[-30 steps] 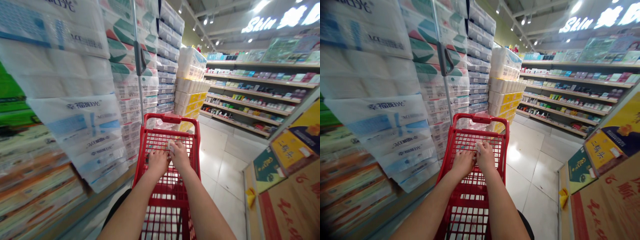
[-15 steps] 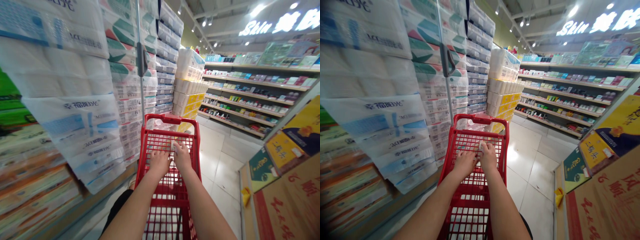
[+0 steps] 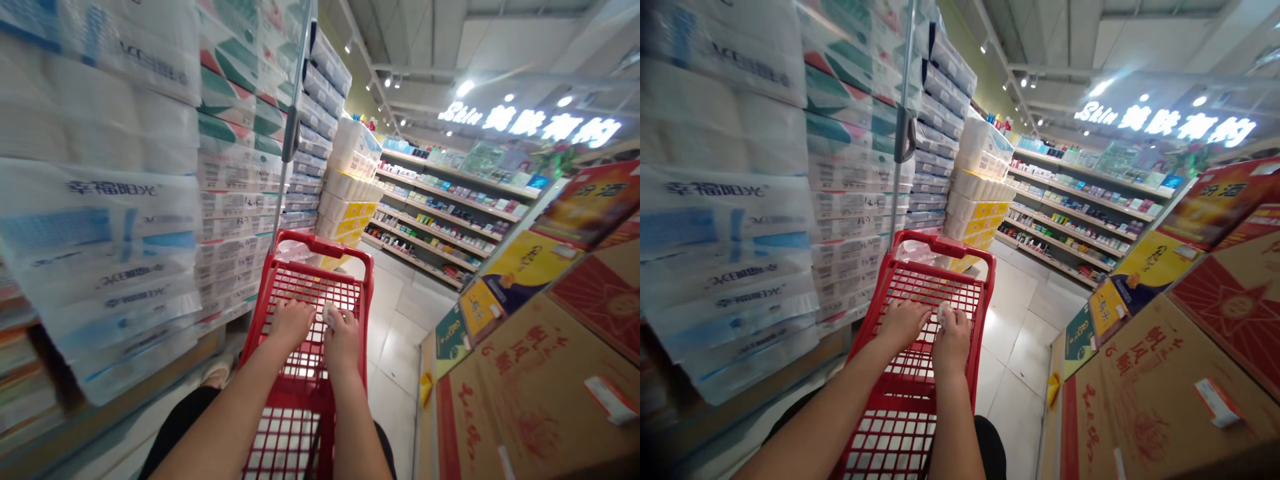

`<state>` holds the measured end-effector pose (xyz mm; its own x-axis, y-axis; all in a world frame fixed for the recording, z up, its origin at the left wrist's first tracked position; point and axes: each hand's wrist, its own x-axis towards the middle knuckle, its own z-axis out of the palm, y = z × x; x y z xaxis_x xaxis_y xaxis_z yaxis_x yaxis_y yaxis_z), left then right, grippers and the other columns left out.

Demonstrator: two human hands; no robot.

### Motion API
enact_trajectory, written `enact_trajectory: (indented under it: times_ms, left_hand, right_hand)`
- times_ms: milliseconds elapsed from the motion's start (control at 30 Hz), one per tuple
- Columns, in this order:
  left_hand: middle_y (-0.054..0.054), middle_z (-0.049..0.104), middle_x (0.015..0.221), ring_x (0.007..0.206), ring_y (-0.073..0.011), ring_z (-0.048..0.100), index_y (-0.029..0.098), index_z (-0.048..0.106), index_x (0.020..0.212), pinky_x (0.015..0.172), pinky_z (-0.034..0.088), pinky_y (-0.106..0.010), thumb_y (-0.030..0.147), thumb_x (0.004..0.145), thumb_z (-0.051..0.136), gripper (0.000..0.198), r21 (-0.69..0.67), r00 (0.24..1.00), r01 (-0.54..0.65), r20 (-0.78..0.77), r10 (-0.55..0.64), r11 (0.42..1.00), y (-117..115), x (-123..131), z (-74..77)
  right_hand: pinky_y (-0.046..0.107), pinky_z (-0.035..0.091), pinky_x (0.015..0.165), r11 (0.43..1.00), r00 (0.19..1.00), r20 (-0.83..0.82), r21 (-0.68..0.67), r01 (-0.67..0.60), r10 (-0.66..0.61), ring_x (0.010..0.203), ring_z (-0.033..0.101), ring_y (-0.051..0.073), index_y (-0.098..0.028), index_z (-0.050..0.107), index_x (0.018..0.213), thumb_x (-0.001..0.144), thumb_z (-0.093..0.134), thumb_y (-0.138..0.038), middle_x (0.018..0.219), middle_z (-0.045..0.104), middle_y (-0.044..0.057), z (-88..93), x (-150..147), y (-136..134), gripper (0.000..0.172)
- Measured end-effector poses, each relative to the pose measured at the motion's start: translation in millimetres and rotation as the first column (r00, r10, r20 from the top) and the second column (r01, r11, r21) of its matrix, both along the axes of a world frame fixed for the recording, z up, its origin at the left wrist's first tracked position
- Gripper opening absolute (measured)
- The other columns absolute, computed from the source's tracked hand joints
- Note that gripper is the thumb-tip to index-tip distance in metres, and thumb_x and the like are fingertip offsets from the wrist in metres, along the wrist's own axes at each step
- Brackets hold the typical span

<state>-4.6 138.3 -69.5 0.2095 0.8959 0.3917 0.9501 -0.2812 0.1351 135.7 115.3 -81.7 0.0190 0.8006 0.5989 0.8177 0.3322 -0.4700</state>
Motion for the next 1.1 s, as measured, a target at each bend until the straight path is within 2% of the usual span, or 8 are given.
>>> enact_trajectory:
  times_ms: [200, 300, 400, 533, 700, 900, 1033, 1100]
  left_hand:
    - [-0.008, 0.069, 0.102, 0.099, -0.0273, 0.058, 0.021, 0.064, 0.109, 0.090, 0.035, -0.045, 0.035, 0.094, 0.042, 0.030, 0.038, 0.998, -0.009, -0.065, 0.012, 0.999, -4.9, -5.5, -8.8]
    - [-0.008, 0.068, 0.107, 0.104, -0.0268, 0.057, 0.020, 0.062, 0.113, 0.096, 0.034, -0.045, 0.036, 0.093, 0.045, 0.030, 0.045, 0.997, -0.006, -0.076, 0.009, 0.999, -7.1, -7.5, -10.6]
    - [-0.010, 0.067, 0.110, 0.107, -0.0262, 0.056, 0.018, 0.061, 0.113, 0.100, 0.033, -0.044, 0.035, 0.093, 0.045, 0.031, 0.024, 0.996, -0.037, -0.084, 0.039, 0.999, -10.2, -8.5, -8.4]
    - [-0.010, 0.066, 0.113, 0.110, -0.0257, 0.055, 0.018, 0.060, 0.115, 0.103, 0.032, -0.044, 0.032, 0.093, 0.044, 0.030, 0.003, 0.994, -0.079, -0.071, 0.079, 0.997, -14.2, -11.1, -9.2]
    - [-0.008, 0.064, 0.118, 0.114, -0.0246, 0.053, 0.020, 0.059, 0.118, 0.107, 0.029, -0.045, 0.033, 0.094, 0.041, 0.032, 0.092, 0.993, -0.119, 0.012, 0.119, 0.989, -15.8, -11.8, -20.4]
    - [-0.006, 0.066, 0.113, 0.111, -0.0234, 0.054, 0.022, 0.060, 0.116, 0.108, 0.029, -0.045, 0.029, 0.095, 0.038, 0.031, 0.121, 0.992, -0.119, 0.056, 0.113, 0.986, -14.7, -12.4, -27.8]
    - [-0.006, 0.066, 0.113, 0.111, -0.0236, 0.053, 0.022, 0.060, 0.116, 0.107, 0.029, -0.045, 0.032, 0.094, 0.040, 0.031, 0.148, 0.993, -0.108, 0.070, 0.098, 0.983, -12.7, -15.5, -30.3]
    - [-0.007, 0.066, 0.112, 0.110, -0.0238, 0.053, 0.022, 0.061, 0.114, 0.106, 0.029, -0.045, 0.032, 0.094, 0.041, 0.030, 0.147, 0.992, -0.111, 0.073, 0.101, 0.983, -11.5, -16.7, -30.8]
  right_hand:
    - [0.031, 0.046, 0.087, 0.988, 0.982, -0.112, -0.003, -0.153, 0.152, 0.096, 0.054, 0.019, -0.029, 0.067, 0.114, 0.071, 0.052, 0.001, 0.105, 0.059, 0.004, -5.3, 3.0, 1.2, 0.054]
    - [0.031, 0.046, 0.088, 0.992, 0.981, -0.144, 0.034, -0.123, 0.127, 0.098, 0.054, 0.019, -0.027, 0.065, 0.116, 0.071, 0.051, 0.002, 0.108, 0.058, 0.005, -6.0, 4.7, 8.6, 0.055]
    - [0.034, 0.045, 0.091, 0.995, 0.992, -0.085, 0.030, -0.090, 0.092, 0.102, 0.052, 0.021, -0.026, 0.062, 0.122, 0.073, 0.049, 0.001, 0.112, 0.057, 0.007, -5.1, 0.2, 8.5, 0.058]
    - [0.032, 0.045, 0.090, 0.975, 0.975, 0.021, -0.009, -0.223, 0.223, 0.104, 0.049, 0.020, -0.030, 0.064, 0.117, 0.073, 0.051, 0.001, 0.113, 0.058, 0.004, -2.0, -8.7, 3.3, 0.055]
    - [0.037, 0.042, 0.092, 1.000, 1.000, -0.029, 0.022, -0.005, 0.006, 0.103, 0.048, 0.023, -0.024, 0.061, 0.121, 0.079, 0.048, -0.003, 0.115, 0.058, 0.008, 0.9, -14.3, 4.2, 0.049]
    - [0.033, 0.041, 0.092, 0.988, 0.985, 0.083, 0.022, -0.154, 0.152, 0.104, 0.048, 0.021, -0.028, 0.064, 0.115, 0.077, 0.050, -0.002, 0.114, 0.059, 0.005, -4.3, -20.7, 2.1, 0.048]
    - [0.036, 0.040, 0.092, 0.997, 0.997, 0.013, 0.012, 0.072, -0.073, 0.105, 0.049, 0.024, -0.024, 0.063, 0.117, 0.078, 0.051, -0.005, 0.115, 0.060, 0.007, -6.6, -14.2, 8.8, 0.045]
    - [0.036, 0.041, 0.092, 0.998, 0.998, 0.012, 0.004, 0.065, -0.065, 0.105, 0.049, 0.024, -0.023, 0.063, 0.118, 0.077, 0.051, -0.005, 0.115, 0.060, 0.008, -7.3, -13.9, 12.1, 0.046]
